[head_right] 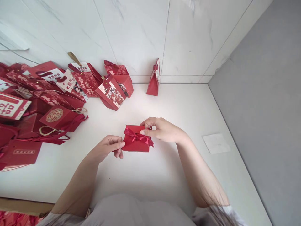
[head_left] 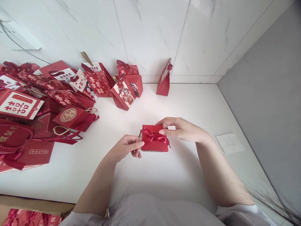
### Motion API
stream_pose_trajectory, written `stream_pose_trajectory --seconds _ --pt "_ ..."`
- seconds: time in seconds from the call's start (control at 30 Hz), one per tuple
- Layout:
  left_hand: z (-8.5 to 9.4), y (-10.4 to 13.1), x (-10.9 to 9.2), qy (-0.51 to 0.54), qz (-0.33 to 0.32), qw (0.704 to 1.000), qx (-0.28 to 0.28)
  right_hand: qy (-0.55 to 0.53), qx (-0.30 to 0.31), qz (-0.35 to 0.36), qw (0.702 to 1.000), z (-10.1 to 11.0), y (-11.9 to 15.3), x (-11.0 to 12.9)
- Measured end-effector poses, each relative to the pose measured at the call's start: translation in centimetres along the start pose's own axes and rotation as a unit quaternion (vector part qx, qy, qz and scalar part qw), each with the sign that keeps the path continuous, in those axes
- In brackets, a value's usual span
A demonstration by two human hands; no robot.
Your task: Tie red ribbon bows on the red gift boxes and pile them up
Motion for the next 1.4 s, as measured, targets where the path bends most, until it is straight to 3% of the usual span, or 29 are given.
stream_pose_trajectory --seconds 0.37,0.87,1.07,1.27,1.4 --pt "1.1 -0.4 -0.4 0.005 -0.044 0.998 -0.034 0.01 -0.017 0.044 0.999 0.3 -0.2 0.8" --pt "0.3 -1.3 -0.1 0.021 -0.067 0.997 0.018 -0.027 -0.004 -0.009 1.0 0.1 -0.4 -0.7" --pt "0.1 -1.9 -0.4 0.055 -0.095 0.994 0.0 -0.004 -0.009 -0.029 1.0 0.4 -0.4 -1.4" --pt "0.1 -2.0 -0.3 0.046 -0.089 0.995 -0.011 -0.005 0.049 0.012 0.999 -0.4 0.0 -0.3" --pt "0.5 -1.9 -0.3 0.039 -0.088 0.995 -0.017 -0.003 0.038 0.003 0.999 0.0 0.0 -0.5"
Point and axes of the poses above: each hand's wrist, its own y-axis away from the middle knuckle, its own z-axis out of the back of the hand, x = y × z, the point moved 10 cm from there along -y, towards the middle knuckle, and after that the axes turned 11 degrees about -x, right-handed, at the moved point
